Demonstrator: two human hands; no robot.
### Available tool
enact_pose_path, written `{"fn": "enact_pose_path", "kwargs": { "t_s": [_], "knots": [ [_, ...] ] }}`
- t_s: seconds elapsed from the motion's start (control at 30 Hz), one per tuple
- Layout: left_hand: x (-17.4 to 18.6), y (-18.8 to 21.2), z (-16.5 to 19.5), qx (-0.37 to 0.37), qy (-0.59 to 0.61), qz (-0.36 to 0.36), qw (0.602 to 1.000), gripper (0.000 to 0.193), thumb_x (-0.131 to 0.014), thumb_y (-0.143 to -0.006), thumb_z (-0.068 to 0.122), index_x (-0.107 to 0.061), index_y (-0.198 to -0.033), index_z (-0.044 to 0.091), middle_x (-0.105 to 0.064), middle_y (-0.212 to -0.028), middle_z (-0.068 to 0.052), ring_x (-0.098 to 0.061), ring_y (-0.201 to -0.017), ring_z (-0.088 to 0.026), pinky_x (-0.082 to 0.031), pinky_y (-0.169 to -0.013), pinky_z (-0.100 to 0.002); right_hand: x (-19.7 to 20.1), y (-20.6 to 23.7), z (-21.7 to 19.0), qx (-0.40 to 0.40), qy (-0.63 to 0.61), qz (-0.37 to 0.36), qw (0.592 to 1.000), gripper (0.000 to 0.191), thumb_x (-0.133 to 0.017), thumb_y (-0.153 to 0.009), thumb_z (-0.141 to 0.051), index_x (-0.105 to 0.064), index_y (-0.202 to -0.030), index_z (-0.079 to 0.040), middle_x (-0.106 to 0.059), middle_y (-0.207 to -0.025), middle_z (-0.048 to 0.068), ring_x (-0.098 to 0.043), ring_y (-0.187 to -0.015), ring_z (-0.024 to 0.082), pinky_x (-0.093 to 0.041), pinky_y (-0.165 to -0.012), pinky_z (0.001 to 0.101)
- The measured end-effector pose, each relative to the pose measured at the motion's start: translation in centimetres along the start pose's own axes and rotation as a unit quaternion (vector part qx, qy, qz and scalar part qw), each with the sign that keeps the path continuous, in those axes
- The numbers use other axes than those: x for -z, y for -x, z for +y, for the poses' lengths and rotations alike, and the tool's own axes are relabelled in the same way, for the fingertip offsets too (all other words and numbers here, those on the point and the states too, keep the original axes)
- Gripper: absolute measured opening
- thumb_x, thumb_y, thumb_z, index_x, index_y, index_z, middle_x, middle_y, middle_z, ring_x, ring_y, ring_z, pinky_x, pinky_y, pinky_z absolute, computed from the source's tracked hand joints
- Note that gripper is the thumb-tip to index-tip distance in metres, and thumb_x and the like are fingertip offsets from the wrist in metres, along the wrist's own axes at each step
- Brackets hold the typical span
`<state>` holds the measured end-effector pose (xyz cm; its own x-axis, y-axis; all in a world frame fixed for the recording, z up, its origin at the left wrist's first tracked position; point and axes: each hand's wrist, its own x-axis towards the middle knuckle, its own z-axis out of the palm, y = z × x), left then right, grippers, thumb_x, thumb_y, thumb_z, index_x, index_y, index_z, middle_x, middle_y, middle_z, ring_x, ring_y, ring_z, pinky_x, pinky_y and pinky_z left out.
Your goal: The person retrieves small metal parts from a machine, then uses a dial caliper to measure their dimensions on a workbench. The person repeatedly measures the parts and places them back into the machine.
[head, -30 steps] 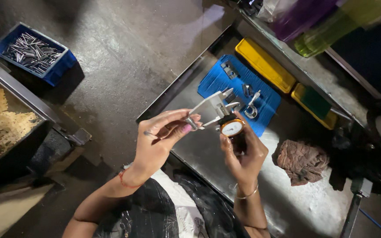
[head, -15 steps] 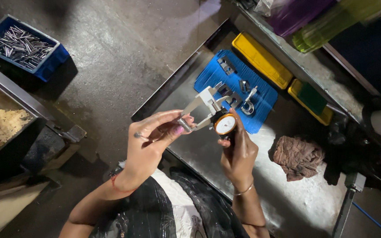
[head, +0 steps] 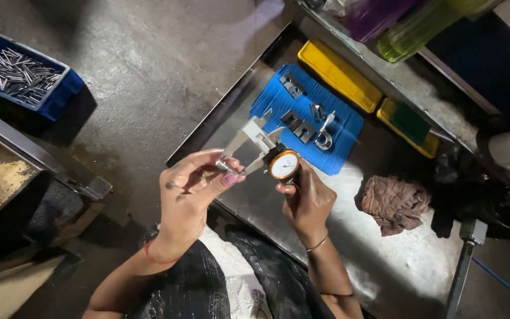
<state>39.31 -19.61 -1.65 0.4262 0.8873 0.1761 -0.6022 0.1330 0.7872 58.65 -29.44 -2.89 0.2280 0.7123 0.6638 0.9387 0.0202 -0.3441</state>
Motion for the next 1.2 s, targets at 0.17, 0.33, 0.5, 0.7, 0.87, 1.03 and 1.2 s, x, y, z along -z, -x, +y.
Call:
{"fn": "enact_pose_path", "kwargs": {
  "t_s": [0.17, 0.33, 0.5, 0.7, 0.87, 1.03, 1.2],
  "knots": [
    [0.7, -0.2, -0.6, -0.021, -0.022, 0.006, 1.000, 0.030, -0.070, -0.093, -0.012, -0.065, -0.122, -0.009, -0.074, -0.112, -0.021, -0.074, -0.105, -0.026, -0.063, -0.098, -0.040, -0.3, 0.1, -0.1, 0.019, 0.003, -0.007, 1.000, 0.049, -0.074, -0.095, -0.020, -0.057, -0.136, 0.001, -0.071, -0.097, 0.019, -0.071, -0.074, 0.029, -0.053, -0.065, 0.0361],
    [0.9, -0.4, -0.4, -0.021, -0.024, 0.001, 0.999, 0.031, -0.067, -0.093, -0.012, -0.065, -0.124, -0.009, -0.074, -0.114, -0.021, -0.075, -0.106, -0.027, -0.065, -0.095, -0.042, 0.2, -0.4, -0.8, -0.049, -0.084, -0.066, 0.993, 0.053, -0.064, -0.102, -0.020, -0.050, -0.149, 0.000, -0.075, -0.100, 0.016, -0.076, -0.074, 0.020, -0.056, -0.063, 0.0322],
    [0.9, -0.7, -0.2, -0.025, -0.022, -0.005, 0.999, 0.032, -0.065, -0.096, -0.011, -0.064, -0.127, -0.008, -0.073, -0.118, -0.022, -0.075, -0.110, -0.029, -0.066, -0.096, -0.044, 0.7, -0.9, -1.5, -0.079, -0.151, -0.106, 0.980, 0.058, -0.057, -0.105, -0.022, -0.042, -0.156, 0.000, -0.074, -0.092, 0.012, -0.074, -0.075, 0.019, -0.058, -0.070, 0.0320],
    [1.2, -0.7, 0.2, -0.029, -0.021, -0.024, 0.999, 0.031, -0.063, -0.099, -0.007, -0.064, -0.130, -0.004, -0.073, -0.122, -0.021, -0.074, -0.113, -0.029, -0.067, -0.095, -0.044, -0.2, -0.4, -1.0, -0.069, -0.142, -0.099, 0.982, 0.053, -0.059, -0.104, -0.018, -0.044, -0.151, 0.003, -0.073, -0.096, 0.017, -0.073, -0.074, 0.024, -0.056, -0.069, 0.0345],
    [1.3, -0.6, 0.6, -0.049, -0.055, -0.047, 0.996, 0.033, -0.064, -0.099, -0.006, -0.064, -0.132, -0.003, -0.074, -0.121, -0.021, -0.075, -0.114, -0.029, -0.067, -0.096, -0.041, -1.2, 0.5, -0.2, -0.025, -0.117, -0.073, 0.990, 0.047, -0.059, -0.107, -0.018, -0.047, -0.145, 0.005, -0.070, -0.106, 0.023, -0.073, -0.085, 0.035, -0.056, -0.073, 0.0361],
    [1.4, -0.4, 1.0, -0.048, -0.085, -0.045, 0.994, 0.033, -0.065, -0.099, -0.005, -0.064, -0.132, -0.004, -0.074, -0.121, -0.021, -0.075, -0.113, -0.029, -0.068, -0.096, -0.040, -1.7, 0.9, -0.3, -0.046, -0.116, -0.062, 0.990, 0.040, -0.063, -0.104, -0.020, -0.054, -0.136, 0.003, -0.068, -0.096, 0.018, -0.070, -0.076, 0.032, -0.055, -0.070, 0.0359],
    [1.3, -0.3, 1.3, -0.044, -0.058, -0.045, 0.996, 0.034, -0.064, -0.100, -0.005, -0.063, -0.134, -0.004, -0.074, -0.123, -0.021, -0.074, -0.115, -0.028, -0.067, -0.098, -0.040, -2.5, 0.9, -0.5, -0.064, -0.083, -0.036, 0.994, 0.025, -0.065, -0.104, -0.021, -0.061, -0.117, 0.000, -0.065, -0.084, 0.013, -0.066, -0.067, 0.028, -0.051, -0.063, 0.0340]
  ]
}}
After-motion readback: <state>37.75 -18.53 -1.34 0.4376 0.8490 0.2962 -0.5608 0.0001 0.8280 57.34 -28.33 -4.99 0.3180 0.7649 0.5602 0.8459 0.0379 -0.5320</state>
